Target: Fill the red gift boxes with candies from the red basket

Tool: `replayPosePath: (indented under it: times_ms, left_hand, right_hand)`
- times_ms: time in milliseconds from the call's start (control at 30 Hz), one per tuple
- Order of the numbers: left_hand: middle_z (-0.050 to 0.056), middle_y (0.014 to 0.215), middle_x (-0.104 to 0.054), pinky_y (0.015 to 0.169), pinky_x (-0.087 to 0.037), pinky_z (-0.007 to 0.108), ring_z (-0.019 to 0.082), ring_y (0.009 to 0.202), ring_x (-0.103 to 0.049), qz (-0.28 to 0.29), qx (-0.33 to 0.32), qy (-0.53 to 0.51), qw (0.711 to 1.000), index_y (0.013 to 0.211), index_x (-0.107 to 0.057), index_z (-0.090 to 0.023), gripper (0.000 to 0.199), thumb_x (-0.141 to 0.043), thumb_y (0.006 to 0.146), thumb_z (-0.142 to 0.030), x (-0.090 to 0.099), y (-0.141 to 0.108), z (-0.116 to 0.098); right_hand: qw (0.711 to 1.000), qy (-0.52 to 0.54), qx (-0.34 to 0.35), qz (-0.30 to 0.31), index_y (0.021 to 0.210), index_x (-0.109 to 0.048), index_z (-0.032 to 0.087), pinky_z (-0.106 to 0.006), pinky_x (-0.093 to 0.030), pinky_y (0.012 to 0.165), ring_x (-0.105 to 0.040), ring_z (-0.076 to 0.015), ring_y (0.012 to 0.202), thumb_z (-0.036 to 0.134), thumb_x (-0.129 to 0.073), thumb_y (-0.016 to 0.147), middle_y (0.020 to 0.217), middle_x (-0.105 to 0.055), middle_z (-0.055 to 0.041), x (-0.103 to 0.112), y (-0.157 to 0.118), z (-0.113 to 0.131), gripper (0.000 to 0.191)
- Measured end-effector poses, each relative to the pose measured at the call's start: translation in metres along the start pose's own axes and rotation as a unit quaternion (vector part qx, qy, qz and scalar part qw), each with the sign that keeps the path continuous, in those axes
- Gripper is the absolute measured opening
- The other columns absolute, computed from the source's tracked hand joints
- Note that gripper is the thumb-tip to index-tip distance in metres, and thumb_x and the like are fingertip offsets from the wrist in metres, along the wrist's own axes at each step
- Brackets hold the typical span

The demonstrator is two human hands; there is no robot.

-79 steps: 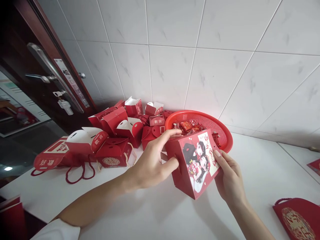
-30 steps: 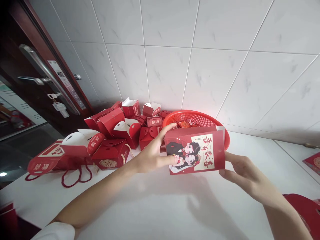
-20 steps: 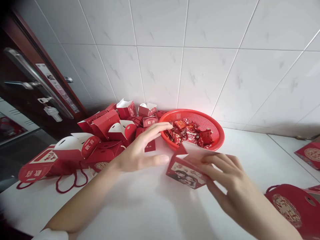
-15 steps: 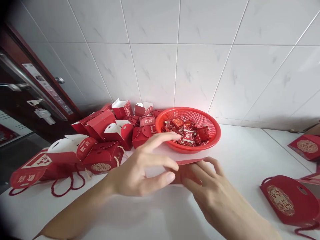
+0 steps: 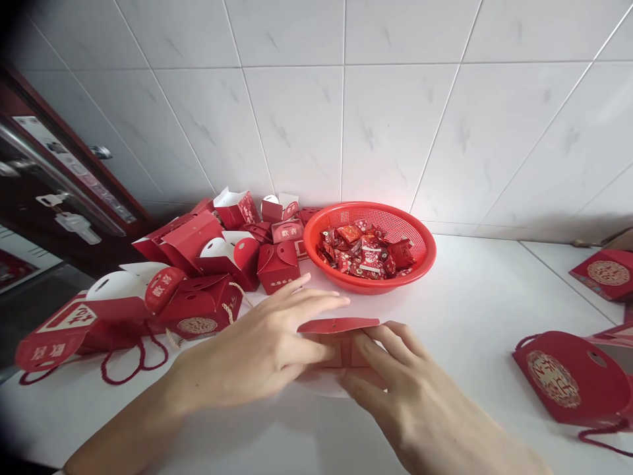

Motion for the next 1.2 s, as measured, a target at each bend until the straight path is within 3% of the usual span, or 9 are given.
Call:
replayPosePath:
  times_ms: [67,167,367,567,767,933,1067,1200]
  left_hand:
    - [0.012,0.144,-0.063,0.121,-0.038,0.053,0.029,0.132,-0.059,0.033,0.019,-0.002,0.999,0.100,-0.081,-0.022,0.027,-0.058,0.093,-0.008,0.000,-0.003,0.003]
    - [0.009,0.150,-0.059,0.114,-0.048,0.046,0.029,0.133,-0.059,0.067,0.079,-0.020,0.994,0.128,-0.073,-0.027,0.048,-0.059,0.087,-0.005,0.003,-0.009,0.011]
    - [0.003,0.154,-0.056,0.106,-0.054,0.041,0.027,0.130,-0.063,0.095,0.126,-0.059,0.986,0.140,-0.064,-0.036,0.067,-0.050,0.084,-0.002,0.000,-0.012,0.022]
    - [0.001,0.145,-0.064,0.104,-0.054,0.035,0.023,0.121,-0.068,0.075,0.176,-0.110,0.975,0.128,-0.073,-0.030,0.058,-0.050,0.082,-0.003,-0.009,-0.001,0.050]
    - [0.001,0.130,-0.073,0.096,-0.055,0.032,0.021,0.110,-0.071,0.042,0.228,-0.122,0.965,0.120,-0.077,-0.026,0.054,-0.048,0.081,-0.001,-0.010,0.002,0.069]
    - [0.001,0.130,-0.073,0.094,-0.054,0.031,0.022,0.113,-0.070,0.035,0.244,-0.106,0.963,0.122,-0.076,-0.027,0.052,-0.048,0.084,-0.005,-0.008,0.000,0.071]
    - [0.000,0.121,-0.075,0.091,-0.053,0.030,0.021,0.106,-0.071,0.078,0.220,-0.114,0.966,0.118,-0.076,-0.028,0.046,-0.050,0.086,-0.008,-0.008,0.001,0.063]
    - [0.001,0.114,-0.075,0.082,-0.054,0.029,0.020,0.095,-0.072,0.113,0.193,-0.108,0.969,0.104,-0.079,-0.027,0.030,-0.054,0.092,-0.016,-0.006,0.002,0.051]
  right_hand:
    - [1.000,0.010,0.011,0.013,0.120,-0.073,0.025,-0.042,-0.053,0.095,-0.060,-0.0280,0.121,0.008,-0.049,0.097,0.120,-0.073,-0.0103,0.000,0.001,0.003,0.038]
    - [0.999,0.015,0.020,0.025,0.122,-0.072,0.026,-0.044,-0.052,0.099,-0.061,-0.0288,0.122,0.008,-0.053,0.095,0.130,-0.070,-0.0105,0.001,0.001,0.004,0.038]
    - [0.999,-0.018,0.022,0.023,0.123,-0.069,0.021,-0.046,-0.053,0.101,-0.066,-0.0266,0.119,-0.001,-0.044,0.094,0.130,-0.071,-0.0125,-0.002,0.003,0.000,0.045]
    - [1.000,0.011,-0.003,-0.010,0.129,-0.063,0.018,-0.041,-0.060,0.091,-0.068,-0.0270,0.114,0.010,-0.052,0.098,0.118,-0.074,-0.0118,-0.008,0.010,-0.017,0.034]
    - [0.999,-0.030,0.014,-0.042,0.118,-0.065,0.014,-0.046,-0.059,0.097,-0.067,-0.0301,0.119,0.017,-0.052,0.101,0.121,-0.073,-0.0163,-0.010,0.009,-0.033,0.021]
    - [0.993,-0.082,0.021,-0.081,0.111,-0.067,0.010,-0.052,-0.060,0.092,-0.068,-0.0344,0.112,0.012,-0.055,0.098,0.117,-0.073,-0.0195,-0.011,0.012,-0.039,0.018]
    - [0.995,-0.048,0.021,-0.089,0.106,-0.068,0.012,-0.048,-0.059,0.093,-0.068,-0.0304,0.106,0.017,-0.058,0.099,0.104,-0.074,-0.0154,-0.008,0.013,-0.035,0.013]
    - [0.996,-0.008,0.029,-0.079,0.102,-0.067,0.014,-0.043,-0.058,0.097,-0.067,-0.0256,0.103,0.020,-0.058,0.100,0.105,-0.073,-0.0132,-0.002,0.014,-0.024,0.011]
Point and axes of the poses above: each hand's wrist, its own y-axis towards the middle knuckle, its own x-axis out of the back of the hand, z = x × y, the point moved 5 cm from there along y, towards the middle knuckle
